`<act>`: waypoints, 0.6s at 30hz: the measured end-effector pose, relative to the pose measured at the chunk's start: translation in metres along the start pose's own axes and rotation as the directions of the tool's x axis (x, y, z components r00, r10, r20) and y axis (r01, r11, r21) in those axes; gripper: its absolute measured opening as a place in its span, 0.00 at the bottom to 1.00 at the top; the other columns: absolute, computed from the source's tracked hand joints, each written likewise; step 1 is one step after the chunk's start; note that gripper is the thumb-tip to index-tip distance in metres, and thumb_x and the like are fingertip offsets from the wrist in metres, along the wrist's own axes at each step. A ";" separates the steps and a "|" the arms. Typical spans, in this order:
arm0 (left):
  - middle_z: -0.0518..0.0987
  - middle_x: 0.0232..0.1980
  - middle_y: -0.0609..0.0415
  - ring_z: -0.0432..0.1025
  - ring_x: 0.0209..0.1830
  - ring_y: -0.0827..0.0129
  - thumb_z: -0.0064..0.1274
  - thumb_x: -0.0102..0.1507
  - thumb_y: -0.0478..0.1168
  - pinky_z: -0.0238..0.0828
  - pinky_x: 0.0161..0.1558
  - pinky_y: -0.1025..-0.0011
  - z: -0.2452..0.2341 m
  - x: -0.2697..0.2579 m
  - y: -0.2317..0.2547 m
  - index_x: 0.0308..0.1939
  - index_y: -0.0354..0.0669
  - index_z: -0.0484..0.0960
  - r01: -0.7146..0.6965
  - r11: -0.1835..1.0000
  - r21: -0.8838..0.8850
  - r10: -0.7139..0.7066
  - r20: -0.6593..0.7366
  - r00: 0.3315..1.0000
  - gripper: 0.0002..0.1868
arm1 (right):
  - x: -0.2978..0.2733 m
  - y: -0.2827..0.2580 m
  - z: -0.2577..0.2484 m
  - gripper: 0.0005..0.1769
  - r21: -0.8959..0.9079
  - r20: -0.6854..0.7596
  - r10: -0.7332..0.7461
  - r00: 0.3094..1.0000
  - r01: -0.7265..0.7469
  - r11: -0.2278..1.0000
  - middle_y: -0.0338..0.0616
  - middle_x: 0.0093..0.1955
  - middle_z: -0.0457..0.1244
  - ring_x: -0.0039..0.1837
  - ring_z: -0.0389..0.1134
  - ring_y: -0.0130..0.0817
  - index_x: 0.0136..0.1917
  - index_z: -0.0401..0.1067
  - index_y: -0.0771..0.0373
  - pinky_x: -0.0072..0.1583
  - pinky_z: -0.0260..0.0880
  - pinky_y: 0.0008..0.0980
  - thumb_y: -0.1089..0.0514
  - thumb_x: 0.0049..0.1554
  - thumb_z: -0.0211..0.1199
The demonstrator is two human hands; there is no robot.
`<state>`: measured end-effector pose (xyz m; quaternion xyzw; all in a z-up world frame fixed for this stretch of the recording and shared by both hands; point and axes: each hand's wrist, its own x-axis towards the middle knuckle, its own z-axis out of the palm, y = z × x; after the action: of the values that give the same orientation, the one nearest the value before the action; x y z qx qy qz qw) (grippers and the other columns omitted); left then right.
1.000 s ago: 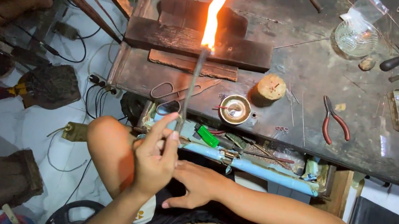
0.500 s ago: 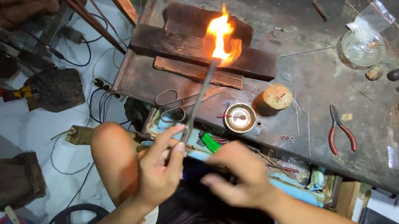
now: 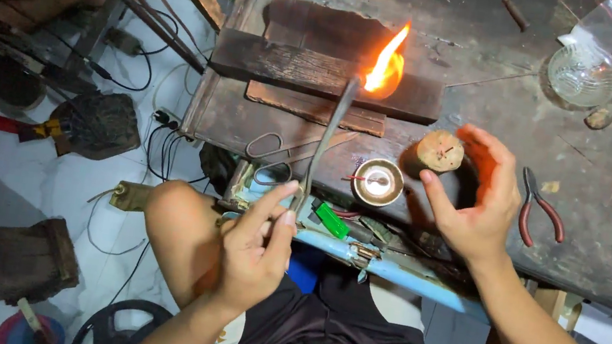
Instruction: The person is using a torch and pliers to heat and manipulate small jewelry components on a workbench.
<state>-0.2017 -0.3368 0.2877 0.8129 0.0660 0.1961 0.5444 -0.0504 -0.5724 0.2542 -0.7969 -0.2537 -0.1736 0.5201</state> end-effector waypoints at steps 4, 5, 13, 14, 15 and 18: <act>0.80 0.27 0.47 0.70 0.09 0.72 0.46 0.64 0.22 0.69 0.11 0.75 0.001 0.010 -0.014 0.59 0.25 0.79 -0.125 0.982 -0.140 0.104 -0.146 0.984 0.19 | -0.004 0.019 0.001 0.37 0.117 0.007 0.033 0.999 -0.033 0.993 0.66 0.65 0.63 0.67 0.68 0.57 0.71 0.57 0.80 0.67 0.68 0.47 0.70 0.55 0.74; 0.80 0.27 0.47 0.71 0.09 0.72 0.46 0.65 0.23 0.70 0.12 0.76 0.000 0.008 -0.015 0.60 0.25 0.78 -0.117 0.982 -0.151 0.095 -0.147 0.985 0.19 | -0.003 0.018 0.000 0.37 0.121 0.010 0.037 0.999 -0.038 0.992 0.66 0.65 0.63 0.66 0.68 0.56 0.71 0.57 0.80 0.67 0.68 0.46 0.70 0.55 0.74; 0.79 0.25 0.47 0.70 0.08 0.72 0.47 0.64 0.23 0.69 0.11 0.76 0.009 0.001 -0.015 0.58 0.24 0.78 -0.085 0.982 -0.172 0.066 -0.110 0.992 0.18 | -0.002 0.017 0.000 0.39 0.113 0.005 0.062 0.998 -0.062 0.992 0.67 0.63 0.65 0.65 0.69 0.58 0.71 0.58 0.78 0.65 0.70 0.47 0.70 0.53 0.76; 0.79 0.25 0.47 0.70 0.08 0.72 0.47 0.64 0.23 0.68 0.11 0.76 0.009 0.004 -0.014 0.58 0.24 0.78 -0.096 0.979 -0.179 0.076 -0.116 0.990 0.18 | -0.002 0.017 -0.001 0.39 0.111 0.006 0.059 0.998 -0.059 0.992 0.67 0.63 0.65 0.65 0.69 0.57 0.71 0.58 0.78 0.66 0.70 0.46 0.70 0.54 0.76; 0.78 0.25 0.47 0.69 0.08 0.72 0.46 0.65 0.23 0.68 0.11 0.76 0.009 0.007 -0.013 0.58 0.25 0.78 -0.107 0.977 -0.186 0.085 -0.121 0.989 0.17 | -0.002 0.017 -0.001 0.38 0.109 0.006 0.056 0.998 -0.056 0.992 0.66 0.63 0.65 0.65 0.69 0.56 0.71 0.58 0.78 0.66 0.70 0.46 0.70 0.54 0.76; 0.79 0.26 0.46 0.70 0.09 0.72 0.46 0.65 0.24 0.68 0.11 0.75 0.003 0.014 -0.012 0.59 0.25 0.77 -0.112 0.983 -0.146 0.093 -0.131 0.987 0.18 | 0.000 0.015 -0.001 0.39 0.115 0.010 0.066 0.998 -0.067 0.991 0.67 0.63 0.65 0.64 0.69 0.57 0.71 0.57 0.78 0.65 0.70 0.47 0.71 0.54 0.76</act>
<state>-0.1866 -0.3301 0.2792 0.7572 0.0424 0.2784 0.5893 -0.0418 -0.5782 0.2434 -0.7741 -0.2381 -0.1390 0.5699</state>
